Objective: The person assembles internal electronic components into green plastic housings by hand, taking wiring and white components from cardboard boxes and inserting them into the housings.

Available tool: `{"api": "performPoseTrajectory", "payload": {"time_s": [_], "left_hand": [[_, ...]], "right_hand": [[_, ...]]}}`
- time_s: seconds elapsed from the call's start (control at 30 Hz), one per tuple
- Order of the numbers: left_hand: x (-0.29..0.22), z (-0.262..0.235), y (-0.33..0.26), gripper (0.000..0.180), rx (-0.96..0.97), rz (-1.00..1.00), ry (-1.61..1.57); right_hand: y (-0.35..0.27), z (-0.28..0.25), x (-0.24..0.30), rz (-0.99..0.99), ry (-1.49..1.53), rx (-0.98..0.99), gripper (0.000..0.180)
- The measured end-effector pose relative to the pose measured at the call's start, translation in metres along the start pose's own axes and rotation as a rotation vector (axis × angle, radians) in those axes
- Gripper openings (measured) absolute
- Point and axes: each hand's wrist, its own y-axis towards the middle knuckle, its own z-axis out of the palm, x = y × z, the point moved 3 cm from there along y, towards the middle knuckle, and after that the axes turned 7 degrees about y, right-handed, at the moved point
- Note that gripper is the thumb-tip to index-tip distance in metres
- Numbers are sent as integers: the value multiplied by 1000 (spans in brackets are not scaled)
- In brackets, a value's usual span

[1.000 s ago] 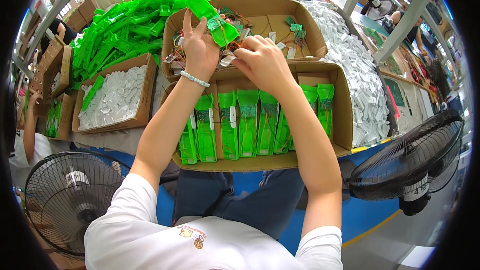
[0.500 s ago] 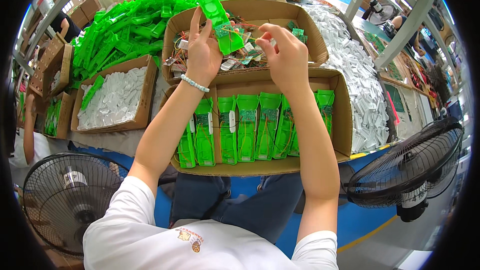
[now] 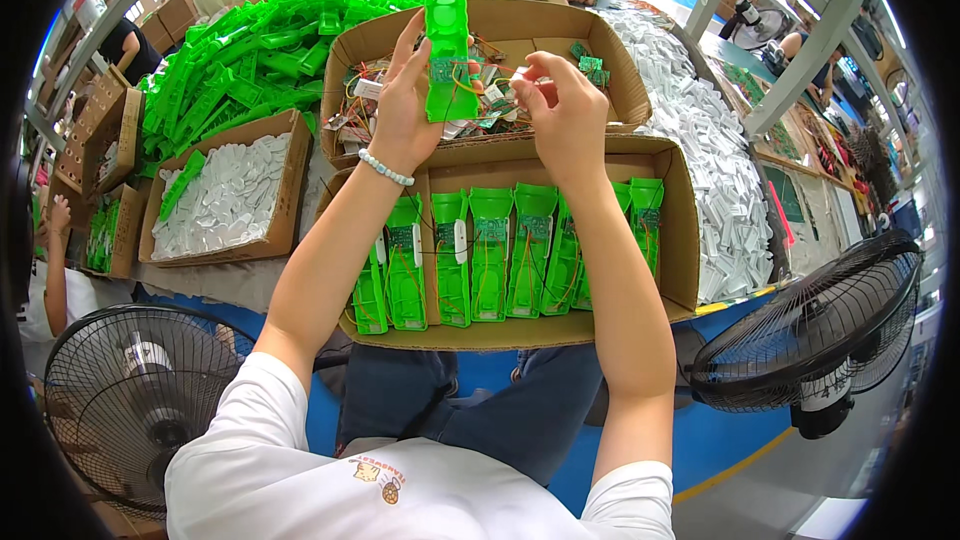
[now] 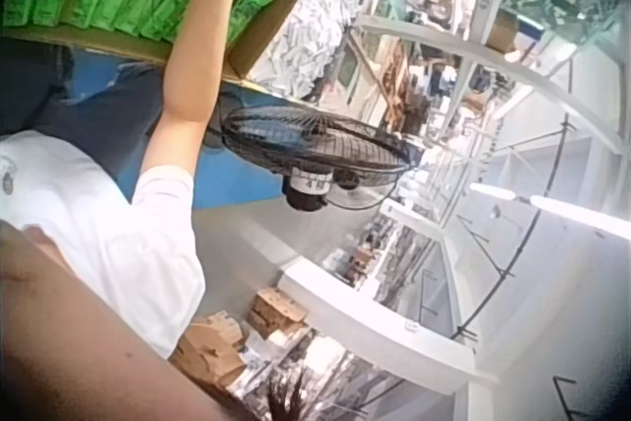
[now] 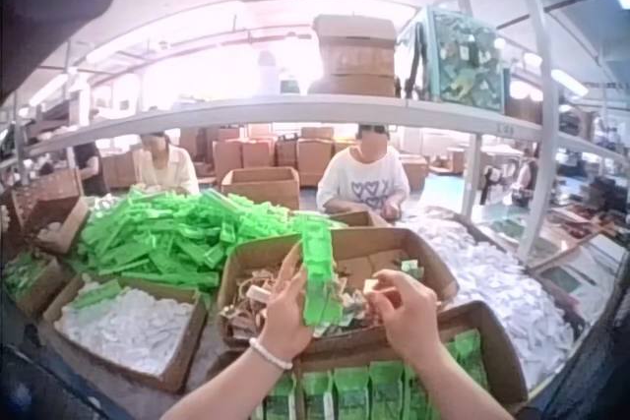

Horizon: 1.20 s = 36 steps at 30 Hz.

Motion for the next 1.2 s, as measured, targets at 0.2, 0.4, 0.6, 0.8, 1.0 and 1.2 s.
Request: {"api": "performPoseTrajectory", "payload": {"time_s": [0.2,0.4,0.6,0.8,1.0,1.2], "left_hand": [[7,2,0,45,113,-134,91],[10,11,-4,43,241,-226,330],[10,15,-8,42,234,-237,394],[9,16,-7,43,299,-125,599],[3,27,-16,45,348,-258,679],[6,23,-15,46,445,-278,419]], "right_hand": [[1,-8,5,-178,-137,-172,25],[4,-17,18,-388,-236,-314,25],[5,-27,23,-525,-395,-333,22],[8,-30,35,-606,-439,-347,23],[8,-29,25,-610,-339,-362,26],[10,-21,7,-282,217,-300,26]]}}
